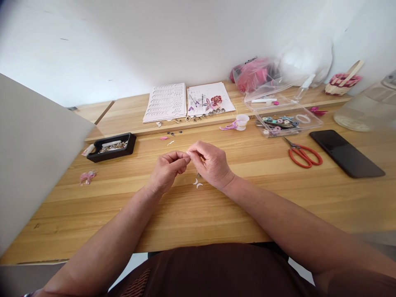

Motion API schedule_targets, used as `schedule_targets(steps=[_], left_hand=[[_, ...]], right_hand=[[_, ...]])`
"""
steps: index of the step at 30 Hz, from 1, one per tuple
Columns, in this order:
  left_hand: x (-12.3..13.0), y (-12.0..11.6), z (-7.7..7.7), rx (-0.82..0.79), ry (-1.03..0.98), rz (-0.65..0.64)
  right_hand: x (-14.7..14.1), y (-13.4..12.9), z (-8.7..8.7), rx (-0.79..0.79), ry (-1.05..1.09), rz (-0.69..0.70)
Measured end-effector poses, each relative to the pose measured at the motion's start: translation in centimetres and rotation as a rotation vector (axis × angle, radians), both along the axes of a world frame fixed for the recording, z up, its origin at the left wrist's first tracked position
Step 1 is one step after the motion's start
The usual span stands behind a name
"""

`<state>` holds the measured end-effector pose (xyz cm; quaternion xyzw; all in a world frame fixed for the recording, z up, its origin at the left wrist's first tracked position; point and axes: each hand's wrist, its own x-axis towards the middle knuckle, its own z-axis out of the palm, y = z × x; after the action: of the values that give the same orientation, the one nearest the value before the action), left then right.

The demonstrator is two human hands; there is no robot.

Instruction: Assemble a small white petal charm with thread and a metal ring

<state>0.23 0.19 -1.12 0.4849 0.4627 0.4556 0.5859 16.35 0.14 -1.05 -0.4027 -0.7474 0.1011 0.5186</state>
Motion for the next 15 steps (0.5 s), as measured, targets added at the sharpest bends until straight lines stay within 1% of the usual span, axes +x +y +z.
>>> schedule_targets(steps=[5,8,11,15], left_hand=[[0.0,0.0,-0.1,-0.008,-0.008,-0.006],[0.0,0.1,-0.1,0.02,0.007,-0.003],[-0.1,0.1,0.0,0.047,0.029,-0.012],[-0.4,0.2,0.1,0.067,0.025,-0.06]], right_hand=[[0.0,0.0,0.0,0.027,-0.018,0.004],[-0.1,-0.1,0.0,-0.022,0.018,0.013],[0.0,0.2,0.0,-0.198,0.148,0.066],[0.3,1.2,-0.1,-0.512,0.367,0.219]])
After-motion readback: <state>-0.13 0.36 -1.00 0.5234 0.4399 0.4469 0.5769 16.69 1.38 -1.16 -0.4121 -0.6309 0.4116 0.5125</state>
